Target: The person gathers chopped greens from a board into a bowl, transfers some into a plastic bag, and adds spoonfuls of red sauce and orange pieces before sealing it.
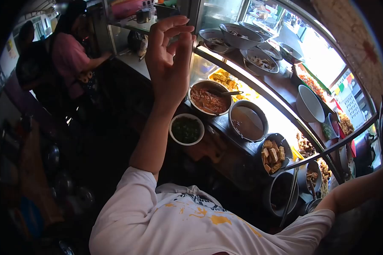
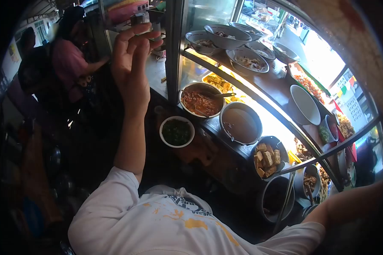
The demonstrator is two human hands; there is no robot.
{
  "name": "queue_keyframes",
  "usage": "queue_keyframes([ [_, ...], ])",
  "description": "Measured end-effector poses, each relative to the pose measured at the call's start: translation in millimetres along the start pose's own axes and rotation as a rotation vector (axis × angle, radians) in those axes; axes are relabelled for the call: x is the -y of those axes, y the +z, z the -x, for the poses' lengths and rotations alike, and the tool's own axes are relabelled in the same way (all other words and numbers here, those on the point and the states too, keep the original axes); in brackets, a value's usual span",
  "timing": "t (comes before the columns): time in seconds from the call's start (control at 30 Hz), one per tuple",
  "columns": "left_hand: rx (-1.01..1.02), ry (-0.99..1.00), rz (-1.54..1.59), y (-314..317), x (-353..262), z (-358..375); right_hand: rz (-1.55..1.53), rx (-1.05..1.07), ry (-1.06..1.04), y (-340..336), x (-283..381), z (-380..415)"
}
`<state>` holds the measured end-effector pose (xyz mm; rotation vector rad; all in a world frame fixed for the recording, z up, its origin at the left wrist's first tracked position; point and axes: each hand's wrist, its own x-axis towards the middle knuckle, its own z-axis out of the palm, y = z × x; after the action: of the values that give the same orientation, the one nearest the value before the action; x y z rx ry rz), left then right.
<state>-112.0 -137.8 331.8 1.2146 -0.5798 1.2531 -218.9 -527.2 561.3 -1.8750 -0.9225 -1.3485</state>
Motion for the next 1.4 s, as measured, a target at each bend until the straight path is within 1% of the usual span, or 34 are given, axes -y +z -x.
queue_keyframes([
  [0.1, -0.063, -0.076, -0.093, -46.4, -15.4, 6.2, 0.09, 0.218, 0.115, 54.4, -16.8, 20.9],
  [0.2, -0.033, -0.102, -0.16, -81.6, -26.3, 14.6, 0.203, 0.398, 0.228, 109.9, -27.6, 32.9],
  [0.23, -0.023, -0.105, -0.173, -90.3, -28.1, 14.4, 0.054, 0.469, 0.278, 135.1, -22.9, 41.4],
  [0.3, 0.063, -0.121, -0.13, -107.3, -32.6, 17.3, -0.235, 0.597, 0.412, 186.1, -13.8, 58.5],
  [0.33, 0.106, -0.124, -0.129, -116.5, -34.1, 18.9, -0.298, 0.713, 0.438, 210.0, -10.0, 66.3],
  [0.37, 0.15, -0.126, -0.126, -127.5, -33.9, 20.8, -0.288, 0.729, 0.36, 236.2, -0.7, 78.1],
  [0.4, 0.278, -0.145, -0.247, -147.8, -31.2, 27.2, -0.333, 0.772, 0.034, 263.6, -4.6, 88.5],
  [0.43, 0.414, -0.156, -0.366, -180.0, -18.0, 23.3, -0.451, 0.848, 0.099, 305.6, 14.7, 109.8],
  [0.47, 0.418, -0.26, -0.301, -200.6, -8.5, 26.4, -0.424, 0.825, 0.273, 327.6, 28.8, 121.4],
  [0.53, 0.417, -0.484, -0.178, -240.7, 12.7, 36.2, -0.544, 0.819, 0.231, 376.6, 25.1, 143.5],
  [0.57, 0.411, -0.5, -0.213, -260.1, 26.2, 38.1, -0.523, 0.878, 0.218, 395.2, 29.1, 146.8],
  [0.63, 0.409, -0.54, -0.28, -297.0, 54.0, 42.0, -0.532, 0.838, 0.228, 439.2, 30.6, 168.7],
  [0.67, 0.402, -0.533, -0.379, -312.8, 68.7, 41.8, -0.429, 0.837, 0.183, 452.9, 33.4, 175.0],
  [0.7, 0.395, -0.522, -0.473, -325.7, 84.8, 41.6, -0.448, 0.851, 0.251, 464.3, 33.1, 185.0],
  [0.77, 0.396, -0.463, -0.665, -346.4, 126.4, 41.4, -0.482, 0.878, 0.392, 481.9, 30.1, 210.3],
  [0.83, 0.406, -0.368, -0.851, -358.3, 177.0, 49.0, -0.493, 0.914, 0.476, 485.6, 32.8, 228.8],
  [0.9, 0.411, -0.328, -0.865, -367.7, 232.3, 65.3, -0.454, 0.931, 0.534, 483.0, 39.5, 244.4],
  [1.0, 0.429, -0.184, -0.881, -362.6, 315.7, 71.8, -0.355, 0.913, 0.575, 467.3, 49.8, 256.8],
  [1.03, 0.442, -0.184, -0.91, -363.9, 347.3, 79.8, -0.342, 0.886, 0.595, 460.7, 51.2, 265.8],
  [1.07, 0.403, -0.219, -0.907, -351.2, 352.8, 77.7, -0.33, 0.864, 0.672, 453.8, 55.8, 266.0],
  [1.1, 0.448, -0.227, -0.934, -353.7, 373.7, 85.0, -0.332, 0.843, 0.748, 447.9, 62.0, 264.3],
  [1.2, 0.48, -0.27, -0.917, -352.9, 421.4, 94.1, -0.324, 0.83, 0.86, 437.8, 65.9, 266.9],
  [1.3, 0.616, -0.359, -0.969, -346.8, 415.8, 83.1, -0.339, 0.791, 0.874, 440.4, 68.8, 260.0],
  [1.4, 0.601, -0.404, -1.244, -333.7, 390.1, 74.9, -0.309, 0.786, 0.767, 449.8, 60.2, 262.6],
])
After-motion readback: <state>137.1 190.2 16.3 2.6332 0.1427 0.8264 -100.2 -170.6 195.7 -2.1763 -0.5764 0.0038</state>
